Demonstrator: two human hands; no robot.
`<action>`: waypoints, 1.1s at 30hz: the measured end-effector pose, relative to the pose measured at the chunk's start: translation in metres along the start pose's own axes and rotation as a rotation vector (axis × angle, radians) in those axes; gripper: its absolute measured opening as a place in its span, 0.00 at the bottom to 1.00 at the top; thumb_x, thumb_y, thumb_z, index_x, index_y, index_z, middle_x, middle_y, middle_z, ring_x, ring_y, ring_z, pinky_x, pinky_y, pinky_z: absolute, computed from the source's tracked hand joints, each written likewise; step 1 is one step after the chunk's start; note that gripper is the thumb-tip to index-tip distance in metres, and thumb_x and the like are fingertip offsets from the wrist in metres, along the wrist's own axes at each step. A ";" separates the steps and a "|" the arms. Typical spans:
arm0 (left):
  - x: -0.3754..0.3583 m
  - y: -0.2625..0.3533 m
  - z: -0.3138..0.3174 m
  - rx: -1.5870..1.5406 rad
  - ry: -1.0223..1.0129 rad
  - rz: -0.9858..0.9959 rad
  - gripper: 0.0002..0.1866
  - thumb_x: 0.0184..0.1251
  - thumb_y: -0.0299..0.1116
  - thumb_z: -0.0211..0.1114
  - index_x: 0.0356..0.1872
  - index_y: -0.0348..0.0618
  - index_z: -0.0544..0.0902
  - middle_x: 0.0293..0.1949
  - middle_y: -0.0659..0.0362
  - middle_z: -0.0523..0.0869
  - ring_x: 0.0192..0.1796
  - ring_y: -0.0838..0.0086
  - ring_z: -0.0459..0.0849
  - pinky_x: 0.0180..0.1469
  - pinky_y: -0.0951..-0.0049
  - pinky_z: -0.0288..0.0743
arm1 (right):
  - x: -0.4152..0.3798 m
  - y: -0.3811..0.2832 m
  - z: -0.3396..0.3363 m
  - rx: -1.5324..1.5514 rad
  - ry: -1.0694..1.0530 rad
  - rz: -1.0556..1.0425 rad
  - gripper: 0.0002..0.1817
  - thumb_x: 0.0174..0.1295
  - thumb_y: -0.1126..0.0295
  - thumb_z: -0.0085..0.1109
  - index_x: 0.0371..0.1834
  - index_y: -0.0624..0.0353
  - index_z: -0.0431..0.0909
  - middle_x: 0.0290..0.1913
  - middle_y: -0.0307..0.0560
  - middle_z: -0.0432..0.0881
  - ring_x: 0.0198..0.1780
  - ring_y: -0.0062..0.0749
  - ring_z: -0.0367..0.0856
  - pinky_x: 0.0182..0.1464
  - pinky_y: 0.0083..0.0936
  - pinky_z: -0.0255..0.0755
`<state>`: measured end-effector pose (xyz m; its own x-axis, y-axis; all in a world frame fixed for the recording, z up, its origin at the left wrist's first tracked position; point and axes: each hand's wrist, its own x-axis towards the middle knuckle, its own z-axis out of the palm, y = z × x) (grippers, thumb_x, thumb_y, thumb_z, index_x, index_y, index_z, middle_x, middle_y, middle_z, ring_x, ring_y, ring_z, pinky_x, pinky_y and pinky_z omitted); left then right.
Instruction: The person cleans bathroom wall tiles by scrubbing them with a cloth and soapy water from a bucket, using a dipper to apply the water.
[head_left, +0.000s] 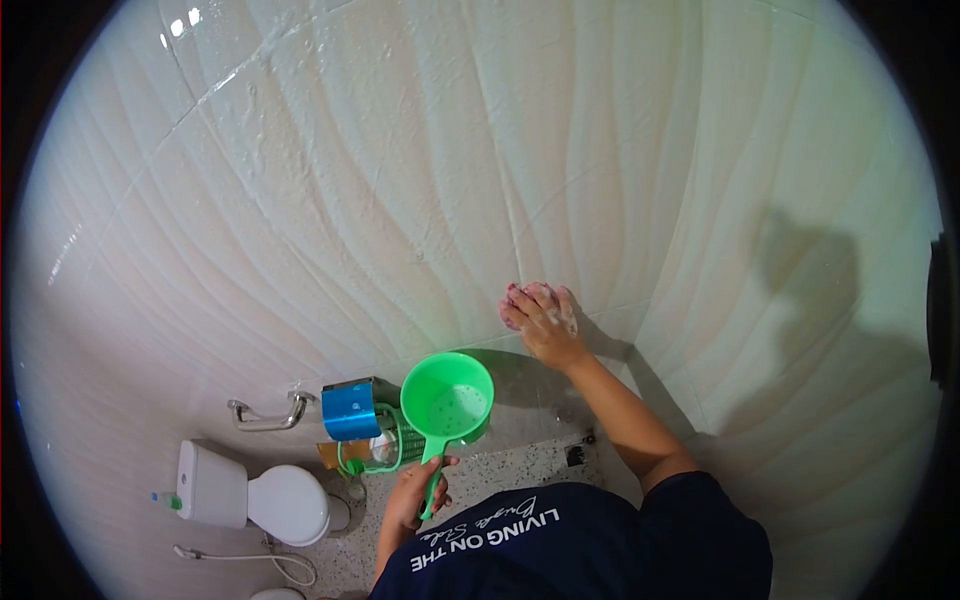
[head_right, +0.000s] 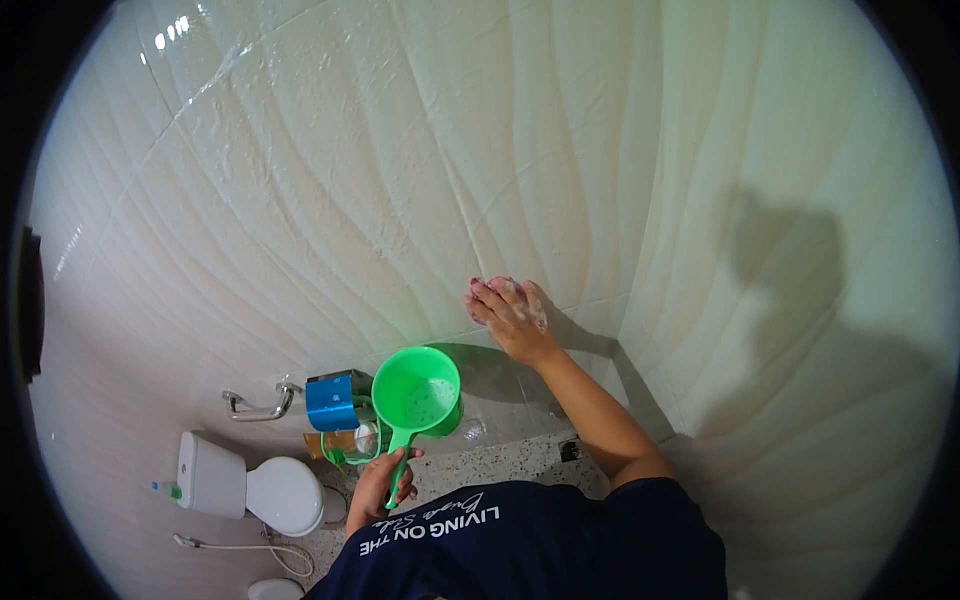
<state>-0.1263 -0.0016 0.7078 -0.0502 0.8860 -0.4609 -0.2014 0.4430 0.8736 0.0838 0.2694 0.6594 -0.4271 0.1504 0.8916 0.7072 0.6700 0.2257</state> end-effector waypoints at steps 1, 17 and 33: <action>-0.003 0.002 0.002 0.014 0.014 -0.015 0.22 0.69 0.47 0.52 0.48 0.35 0.76 0.13 0.66 0.69 0.10 0.81 0.64 0.27 0.76 0.71 | -0.005 0.007 -0.003 -0.001 -0.045 0.068 0.26 0.56 0.65 0.53 0.61 0.45 0.71 0.69 0.40 0.61 0.73 0.39 0.52 0.69 0.54 0.38; -0.012 -0.005 0.001 -0.010 0.070 -0.037 0.22 0.68 0.46 0.54 0.49 0.34 0.76 0.13 0.65 0.69 0.11 0.80 0.66 0.27 0.76 0.71 | -0.021 0.038 -0.010 0.296 0.568 1.082 0.30 0.66 0.67 0.42 0.69 0.67 0.50 0.73 0.64 0.43 0.73 0.60 0.39 0.71 0.50 0.35; 0.011 -0.020 0.003 -0.093 0.028 -0.086 0.19 0.69 0.43 0.54 0.47 0.35 0.78 0.14 0.65 0.69 0.11 0.80 0.65 0.26 0.77 0.71 | 0.267 0.144 -0.117 0.087 0.797 0.127 0.23 0.53 0.80 0.50 0.55 0.62 0.69 0.62 0.62 0.67 0.65 0.55 0.62 0.67 0.44 0.53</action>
<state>-0.1195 -0.0002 0.6860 -0.0556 0.8406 -0.5388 -0.2957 0.5016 0.8130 0.1380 0.3210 0.9757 0.2061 -0.3122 0.9274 0.6630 0.7416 0.1023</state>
